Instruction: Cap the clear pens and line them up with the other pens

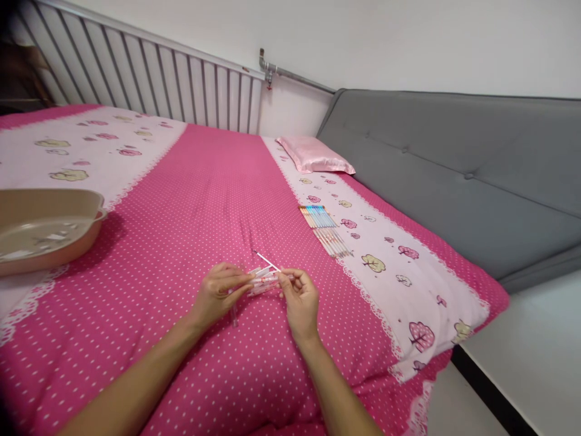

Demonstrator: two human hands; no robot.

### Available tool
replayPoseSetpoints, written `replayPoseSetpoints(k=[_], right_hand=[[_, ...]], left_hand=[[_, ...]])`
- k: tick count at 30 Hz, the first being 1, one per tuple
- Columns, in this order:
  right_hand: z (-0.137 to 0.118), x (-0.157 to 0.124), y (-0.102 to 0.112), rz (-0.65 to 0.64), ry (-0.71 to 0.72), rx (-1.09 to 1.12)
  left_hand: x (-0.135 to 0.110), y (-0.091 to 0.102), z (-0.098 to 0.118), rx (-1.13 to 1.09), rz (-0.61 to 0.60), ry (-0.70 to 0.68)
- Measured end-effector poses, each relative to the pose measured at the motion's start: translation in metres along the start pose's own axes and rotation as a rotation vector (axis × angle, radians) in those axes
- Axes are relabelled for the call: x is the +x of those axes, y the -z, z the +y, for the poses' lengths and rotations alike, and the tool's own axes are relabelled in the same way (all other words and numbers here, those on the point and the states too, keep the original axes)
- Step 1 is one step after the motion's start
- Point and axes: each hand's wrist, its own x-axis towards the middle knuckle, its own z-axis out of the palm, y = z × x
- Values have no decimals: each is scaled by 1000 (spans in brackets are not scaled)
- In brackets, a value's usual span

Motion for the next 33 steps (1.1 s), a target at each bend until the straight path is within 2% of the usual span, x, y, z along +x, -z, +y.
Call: replayPoseSetpoints(k=[11, 14, 16, 20, 22, 24, 27, 30, 33], right_hand=[[2, 0, 0, 26, -32, 36], [-1, -1, -2, 27, -35, 29], [-4, -3, -3, 12, -34, 39], [-5, -6, -6, -43, -17, 39], [-4, -7, -7, -69, 0, -31], [-2, -8, -8, -107, 16, -117], [-1, -9, -10, -213, 25, -169], [-1, -10, -13, -341, 9, -113], [0, -11, -13, -404, -27, -74]], left_hand=[[-1, -1, 1, 33, 15, -22], [-1, -1, 4, 26, 6, 39], [0, 0, 6, -17, 10, 133], [3, 1, 10, -234, 51, 455], [4, 1, 10, -459, 50, 612], [4, 1, 10, -706, 35, 702], [5, 1, 12, -927, -10, 728], [6, 2, 15, -985, -63, 714], [6, 3, 17, -1012, -109, 686]])
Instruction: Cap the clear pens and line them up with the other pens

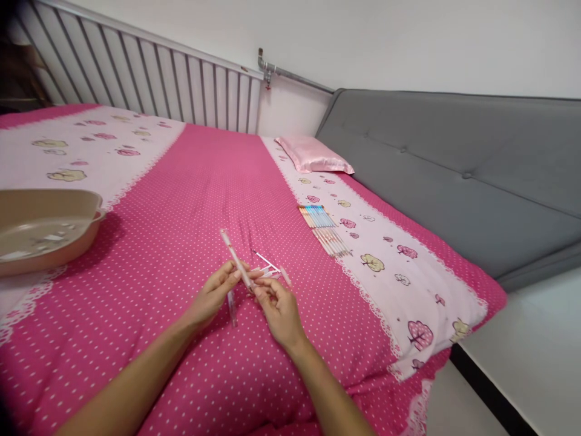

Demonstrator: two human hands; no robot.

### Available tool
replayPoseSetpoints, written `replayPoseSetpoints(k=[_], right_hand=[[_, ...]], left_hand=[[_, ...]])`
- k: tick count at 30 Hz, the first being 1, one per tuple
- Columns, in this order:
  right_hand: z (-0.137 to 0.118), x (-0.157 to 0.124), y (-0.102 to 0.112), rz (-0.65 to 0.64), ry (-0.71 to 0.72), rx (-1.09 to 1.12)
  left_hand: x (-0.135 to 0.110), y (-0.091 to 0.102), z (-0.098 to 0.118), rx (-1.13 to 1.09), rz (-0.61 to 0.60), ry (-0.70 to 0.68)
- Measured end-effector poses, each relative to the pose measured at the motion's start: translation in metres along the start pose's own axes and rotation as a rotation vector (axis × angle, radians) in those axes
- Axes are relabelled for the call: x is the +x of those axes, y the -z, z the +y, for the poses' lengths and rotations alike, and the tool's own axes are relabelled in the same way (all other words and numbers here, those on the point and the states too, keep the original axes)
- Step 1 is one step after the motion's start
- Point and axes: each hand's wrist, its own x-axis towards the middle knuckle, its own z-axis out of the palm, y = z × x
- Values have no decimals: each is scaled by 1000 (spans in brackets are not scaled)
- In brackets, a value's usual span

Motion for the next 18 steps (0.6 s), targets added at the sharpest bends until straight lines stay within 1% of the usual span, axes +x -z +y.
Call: replayPoseSetpoints(k=[3, 5, 8, 13, 18], right_hand=[[2, -1, 0, -38, -40, -2], [3, -1, 0, -50, -48, 6], [3, 0, 0, -40, -40, 30], [3, 1, 1, 25, -33, 56], [2, 3, 1, 54, -72, 54]], left_hand=[[-1, 0, 0, 8, -68, 13], [-1, 0, 0, 21, -93, 16], [-2, 0, -1, 58, -78, 10], [-1, 0, -3, 110, -70, 9], [0, 1, -3, 104, -80, 12]])
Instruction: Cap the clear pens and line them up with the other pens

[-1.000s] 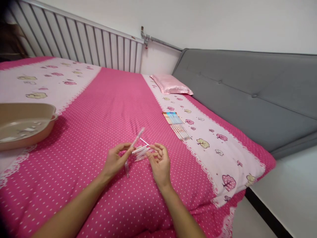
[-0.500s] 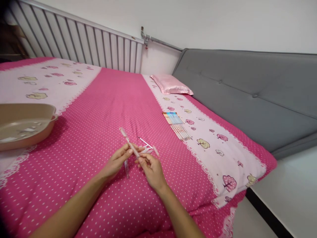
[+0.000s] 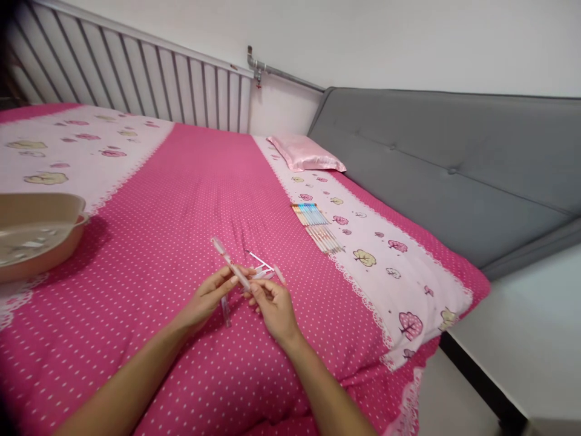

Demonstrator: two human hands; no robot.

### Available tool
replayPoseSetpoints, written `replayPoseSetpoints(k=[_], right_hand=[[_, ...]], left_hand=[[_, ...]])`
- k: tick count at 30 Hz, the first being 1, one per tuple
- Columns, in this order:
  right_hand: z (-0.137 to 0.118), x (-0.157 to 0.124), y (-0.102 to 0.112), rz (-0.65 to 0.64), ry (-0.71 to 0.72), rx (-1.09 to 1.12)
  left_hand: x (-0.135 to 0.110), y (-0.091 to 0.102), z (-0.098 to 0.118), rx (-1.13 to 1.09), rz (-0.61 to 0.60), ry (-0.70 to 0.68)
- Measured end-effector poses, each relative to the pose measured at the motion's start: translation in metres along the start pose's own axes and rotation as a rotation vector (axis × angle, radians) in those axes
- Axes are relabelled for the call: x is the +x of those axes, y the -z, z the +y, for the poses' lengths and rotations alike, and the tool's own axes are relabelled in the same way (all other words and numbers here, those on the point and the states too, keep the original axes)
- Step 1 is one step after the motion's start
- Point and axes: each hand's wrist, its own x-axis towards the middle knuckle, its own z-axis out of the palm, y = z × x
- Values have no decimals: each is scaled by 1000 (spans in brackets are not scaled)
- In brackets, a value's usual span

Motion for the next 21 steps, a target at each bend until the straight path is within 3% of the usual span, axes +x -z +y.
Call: replayPoseSetpoints(k=[5, 11, 21], right_hand=[[-2, 2, -2, 69, 32, 45], [-2, 2, -1, 44, 50, 10], [-3, 2, -2, 60, -18, 3]], left_hand=[[1, -1, 3, 12, 65, 15], [4, -2, 2, 24, 158, 5], [3, -2, 3, -7, 213, 54]])
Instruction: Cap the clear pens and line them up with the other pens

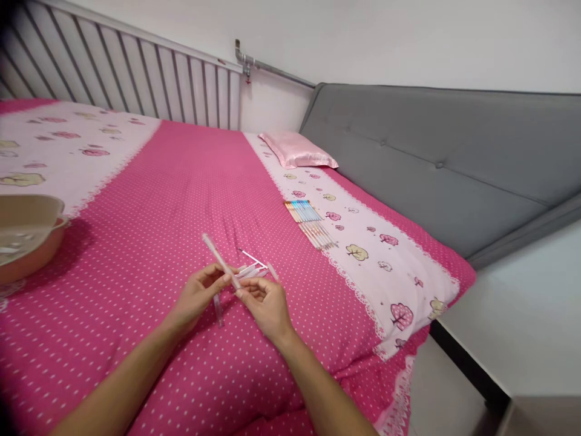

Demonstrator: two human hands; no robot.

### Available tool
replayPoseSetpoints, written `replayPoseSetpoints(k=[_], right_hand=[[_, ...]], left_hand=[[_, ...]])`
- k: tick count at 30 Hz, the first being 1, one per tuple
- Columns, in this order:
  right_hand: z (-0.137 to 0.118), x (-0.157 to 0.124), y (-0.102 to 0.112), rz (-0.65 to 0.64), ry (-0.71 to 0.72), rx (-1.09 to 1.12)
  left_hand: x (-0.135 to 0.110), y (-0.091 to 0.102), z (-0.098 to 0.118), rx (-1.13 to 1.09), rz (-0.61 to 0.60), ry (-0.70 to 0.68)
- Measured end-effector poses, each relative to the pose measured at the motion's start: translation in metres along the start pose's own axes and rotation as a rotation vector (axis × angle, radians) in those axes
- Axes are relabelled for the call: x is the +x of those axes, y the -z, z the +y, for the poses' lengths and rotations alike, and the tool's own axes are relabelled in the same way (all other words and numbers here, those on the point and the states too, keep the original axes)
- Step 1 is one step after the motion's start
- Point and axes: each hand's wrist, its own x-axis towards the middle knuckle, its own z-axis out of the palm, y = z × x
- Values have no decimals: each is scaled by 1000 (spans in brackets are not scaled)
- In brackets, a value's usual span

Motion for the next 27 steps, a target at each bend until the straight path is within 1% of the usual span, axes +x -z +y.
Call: replayPoseSetpoints(k=[5, 9, 13, 18, 23, 27], right_hand=[[1, -1, 0, -7, -58, -9], [4, -2, 1, -9, -91, 27], [3, -2, 1, 6, -58, -1], [-1, -2, 3, 43, -4, -24], [1, 2, 9, 133, 16, 1], [-3, 10, 21, 217, 34, 32]], left_hand=[[0, 1, -2, 0, -9, -4], [0, 1, -2, -7, -8, -4], [0, 1, -3, 6, -9, -4], [1, 1, -2, 78, -17, -7], [2, 2, 0, 164, 59, -16], [5, 8, -4, 262, 140, -43]])
